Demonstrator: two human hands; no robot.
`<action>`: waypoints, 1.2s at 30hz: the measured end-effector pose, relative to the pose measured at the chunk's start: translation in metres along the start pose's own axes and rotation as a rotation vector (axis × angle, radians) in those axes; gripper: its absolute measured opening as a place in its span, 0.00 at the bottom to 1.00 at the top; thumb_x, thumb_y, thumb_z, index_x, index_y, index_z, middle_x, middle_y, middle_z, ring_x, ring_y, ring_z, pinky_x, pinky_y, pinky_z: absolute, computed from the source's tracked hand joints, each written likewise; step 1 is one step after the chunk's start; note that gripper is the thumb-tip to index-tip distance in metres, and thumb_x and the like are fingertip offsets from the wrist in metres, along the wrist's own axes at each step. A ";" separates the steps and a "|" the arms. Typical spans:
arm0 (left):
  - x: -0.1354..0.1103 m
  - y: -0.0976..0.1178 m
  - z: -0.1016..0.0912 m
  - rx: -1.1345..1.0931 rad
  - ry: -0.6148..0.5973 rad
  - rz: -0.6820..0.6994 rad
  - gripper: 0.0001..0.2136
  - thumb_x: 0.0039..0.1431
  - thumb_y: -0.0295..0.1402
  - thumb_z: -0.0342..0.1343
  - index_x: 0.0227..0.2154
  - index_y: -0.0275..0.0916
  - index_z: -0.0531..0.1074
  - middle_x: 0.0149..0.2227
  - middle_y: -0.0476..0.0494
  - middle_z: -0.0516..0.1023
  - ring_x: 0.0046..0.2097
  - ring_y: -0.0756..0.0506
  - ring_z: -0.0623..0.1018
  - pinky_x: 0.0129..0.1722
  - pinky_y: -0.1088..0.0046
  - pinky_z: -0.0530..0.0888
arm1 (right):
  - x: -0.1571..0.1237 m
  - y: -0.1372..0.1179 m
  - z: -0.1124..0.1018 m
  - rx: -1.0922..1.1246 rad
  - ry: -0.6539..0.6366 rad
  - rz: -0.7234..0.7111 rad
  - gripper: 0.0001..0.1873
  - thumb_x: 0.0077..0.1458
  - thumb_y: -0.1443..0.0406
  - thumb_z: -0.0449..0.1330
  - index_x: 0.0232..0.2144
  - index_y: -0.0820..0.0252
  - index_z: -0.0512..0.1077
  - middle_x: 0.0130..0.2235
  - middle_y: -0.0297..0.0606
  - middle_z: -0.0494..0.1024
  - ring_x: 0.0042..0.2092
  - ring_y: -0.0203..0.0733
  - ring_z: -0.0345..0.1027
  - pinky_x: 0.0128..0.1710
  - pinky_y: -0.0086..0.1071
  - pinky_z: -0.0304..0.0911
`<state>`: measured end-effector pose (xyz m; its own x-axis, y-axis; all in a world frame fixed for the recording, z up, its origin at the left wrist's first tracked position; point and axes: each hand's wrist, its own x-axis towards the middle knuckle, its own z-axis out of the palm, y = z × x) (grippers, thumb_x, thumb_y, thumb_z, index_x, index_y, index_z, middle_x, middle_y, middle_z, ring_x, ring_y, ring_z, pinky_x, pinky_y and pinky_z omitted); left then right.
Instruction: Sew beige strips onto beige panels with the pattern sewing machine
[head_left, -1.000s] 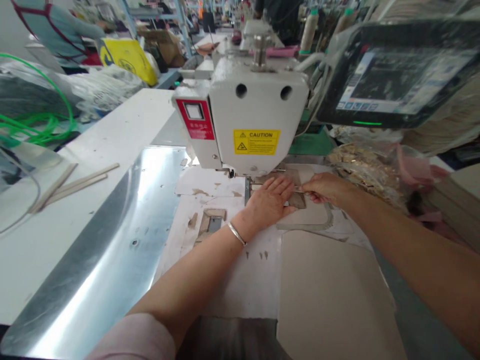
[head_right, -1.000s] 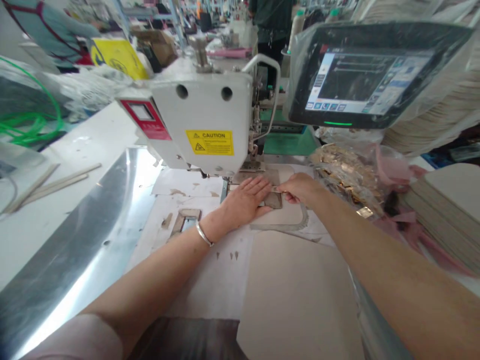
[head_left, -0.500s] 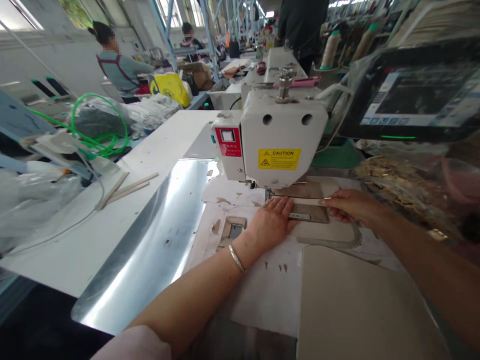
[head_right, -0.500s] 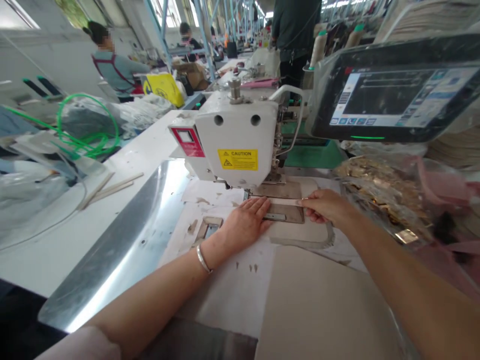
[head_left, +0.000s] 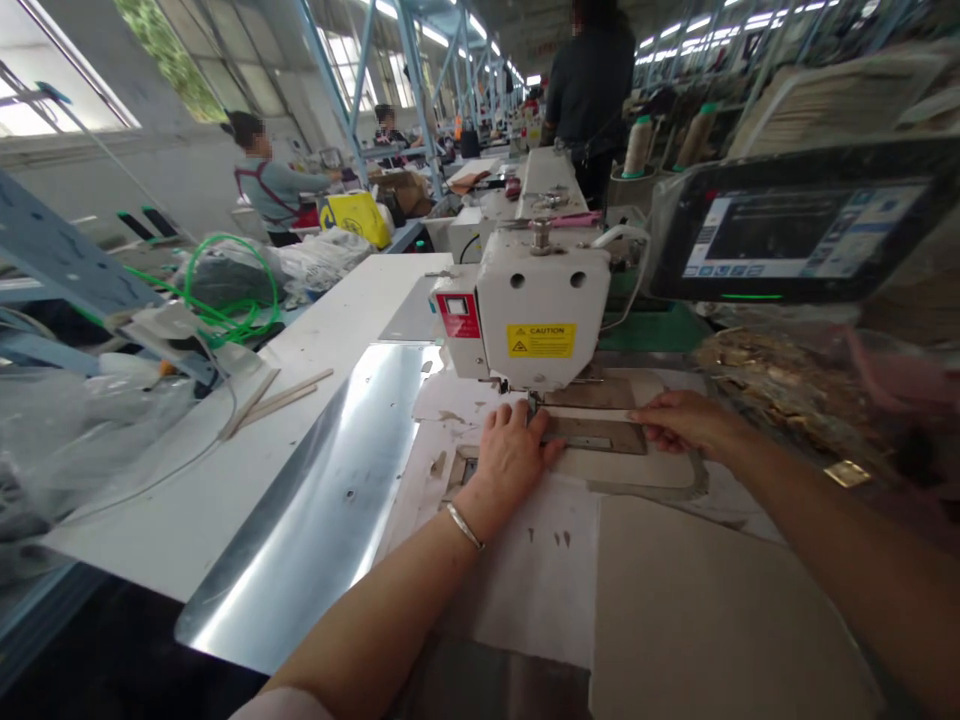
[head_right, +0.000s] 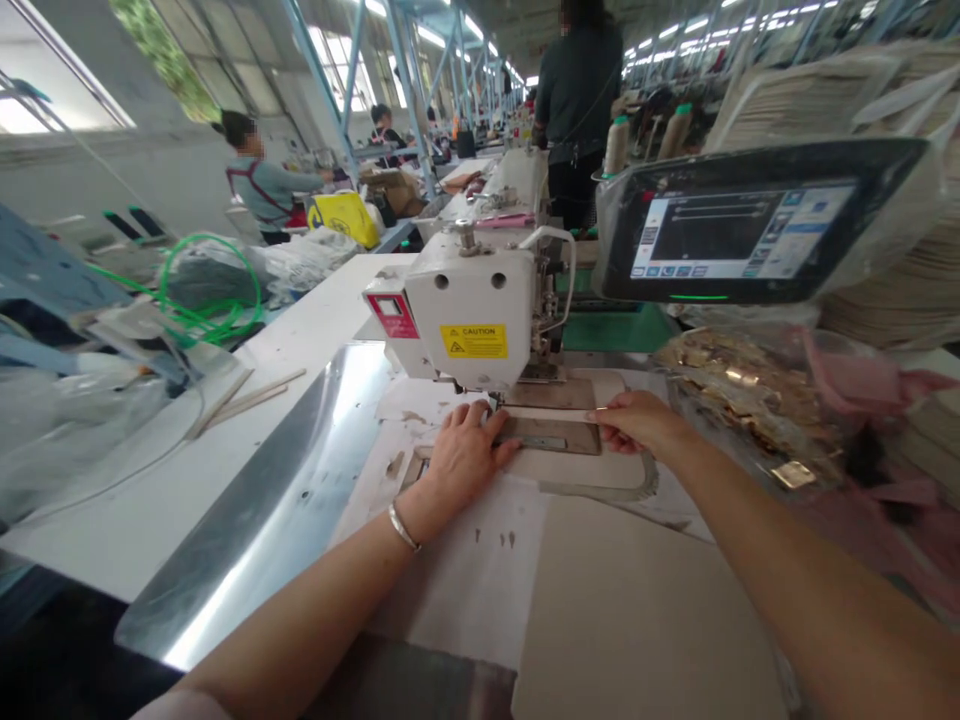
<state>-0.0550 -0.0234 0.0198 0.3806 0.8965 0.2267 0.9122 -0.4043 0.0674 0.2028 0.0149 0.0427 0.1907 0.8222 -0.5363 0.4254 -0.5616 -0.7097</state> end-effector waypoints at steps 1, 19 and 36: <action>0.001 0.000 0.000 0.003 -0.010 -0.006 0.20 0.67 0.50 0.50 0.53 0.44 0.71 0.52 0.39 0.70 0.51 0.37 0.69 0.51 0.58 0.69 | 0.000 0.000 -0.001 0.009 -0.015 0.012 0.10 0.59 0.67 0.63 0.31 0.61 0.64 0.21 0.33 0.72 0.19 0.31 0.64 0.21 0.25 0.61; -0.005 -0.018 0.002 -0.032 -0.002 -0.032 0.20 0.66 0.49 0.51 0.54 0.44 0.70 0.50 0.40 0.71 0.53 0.36 0.68 0.54 0.57 0.65 | 0.005 -0.021 0.010 -0.040 -0.044 0.113 0.11 0.55 0.72 0.61 0.21 0.64 0.69 0.19 0.36 0.73 0.16 0.29 0.60 0.16 0.24 0.54; -0.027 -0.084 -0.006 0.001 0.022 -0.069 0.20 0.67 0.50 0.49 0.53 0.43 0.70 0.52 0.38 0.71 0.56 0.35 0.66 0.62 0.49 0.60 | -0.005 -0.060 0.076 -0.048 -0.080 0.065 0.09 0.57 0.72 0.59 0.24 0.66 0.70 0.17 0.34 0.72 0.15 0.29 0.59 0.14 0.22 0.53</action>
<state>-0.1431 -0.0150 0.0138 0.3135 0.9179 0.2433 0.9363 -0.3415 0.0822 0.1088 0.0373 0.0534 0.1485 0.7729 -0.6169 0.4570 -0.6069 -0.6502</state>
